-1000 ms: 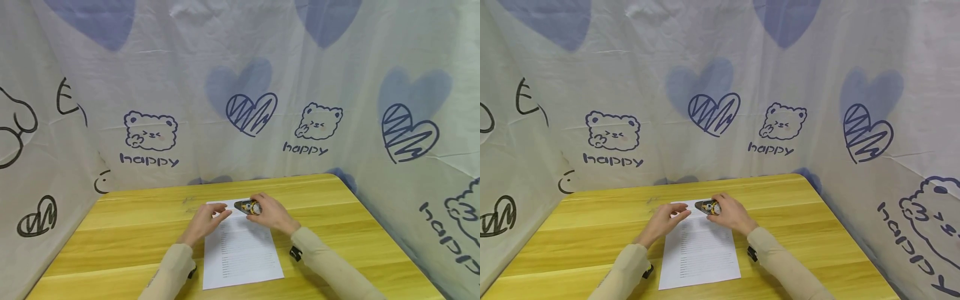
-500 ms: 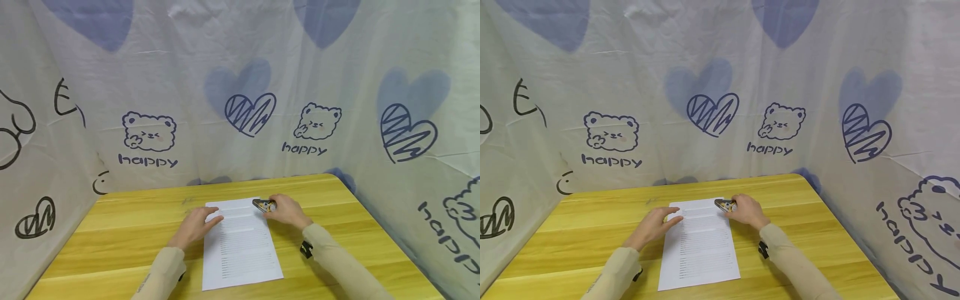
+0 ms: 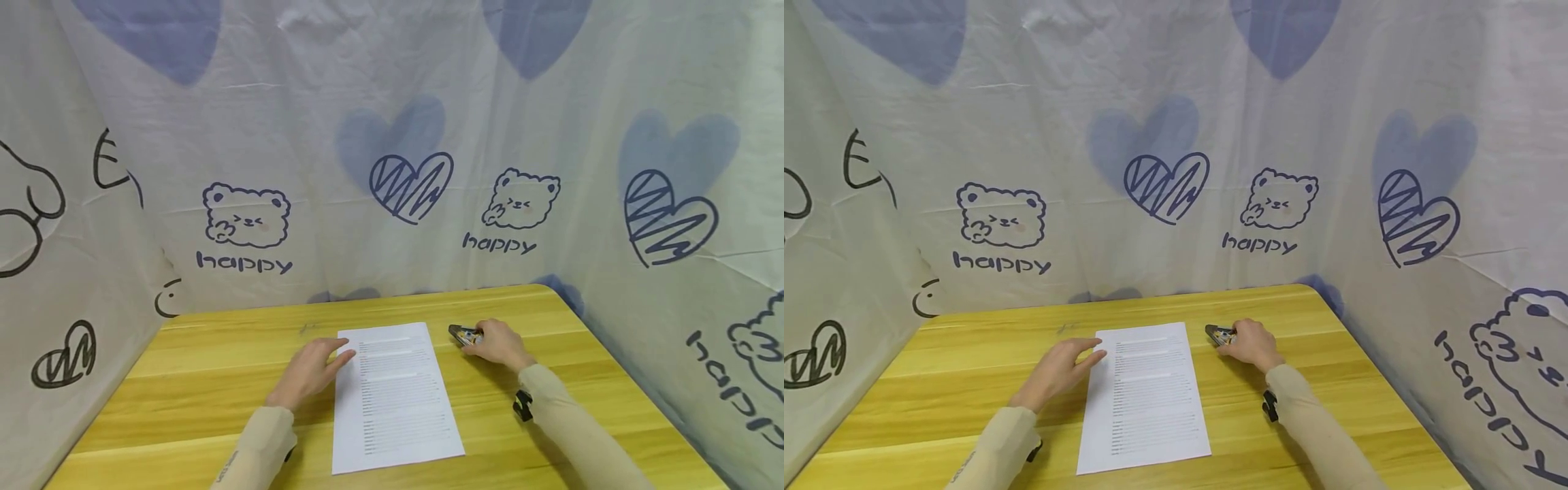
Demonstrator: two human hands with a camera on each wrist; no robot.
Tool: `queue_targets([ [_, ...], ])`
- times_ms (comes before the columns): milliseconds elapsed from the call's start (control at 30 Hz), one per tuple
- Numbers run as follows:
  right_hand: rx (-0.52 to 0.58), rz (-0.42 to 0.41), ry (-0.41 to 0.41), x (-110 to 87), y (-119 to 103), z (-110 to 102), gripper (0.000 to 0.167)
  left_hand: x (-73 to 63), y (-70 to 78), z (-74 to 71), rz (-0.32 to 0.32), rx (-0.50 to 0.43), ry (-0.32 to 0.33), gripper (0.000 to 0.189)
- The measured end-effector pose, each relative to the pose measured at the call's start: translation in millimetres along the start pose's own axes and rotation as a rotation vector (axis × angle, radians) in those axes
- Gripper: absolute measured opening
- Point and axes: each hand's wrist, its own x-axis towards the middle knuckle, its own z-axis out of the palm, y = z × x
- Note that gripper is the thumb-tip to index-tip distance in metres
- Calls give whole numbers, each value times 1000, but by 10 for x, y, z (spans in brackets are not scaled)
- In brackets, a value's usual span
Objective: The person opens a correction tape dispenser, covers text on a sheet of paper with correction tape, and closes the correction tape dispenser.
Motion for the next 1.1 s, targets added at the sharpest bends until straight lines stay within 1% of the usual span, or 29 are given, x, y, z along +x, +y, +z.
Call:
queue_targets([
  [100, 1, 8, -1, -6, 76, -19, 59, 2, -14, 3, 12, 8, 13, 40],
  [233, 2, 22, 2, -24, 163, -40, 56, 1, -23, 8, 19, 19, 5, 41],
  [400, -33, 48, -13, -50, 256, -32, 57, -21, -46, 19, 15, 42, 3, 42],
  [500, -63, 47, -21, -58, 296, -30, 58, -29, -82, 29, -8, 70, 12, 43],
  [667, -75, 60, -37, -57, 338, -46, 59, -41, -141, 40, -54, 110, 5, 46],
  [900, -70, 68, -60, -44, 367, -75, 58, -48, -166, 24, -57, 150, 11, 52],
  [1100, -72, 87, -85, -61, 356, -98, 57, -49, -182, 14, -59, 164, 4, 52],
])
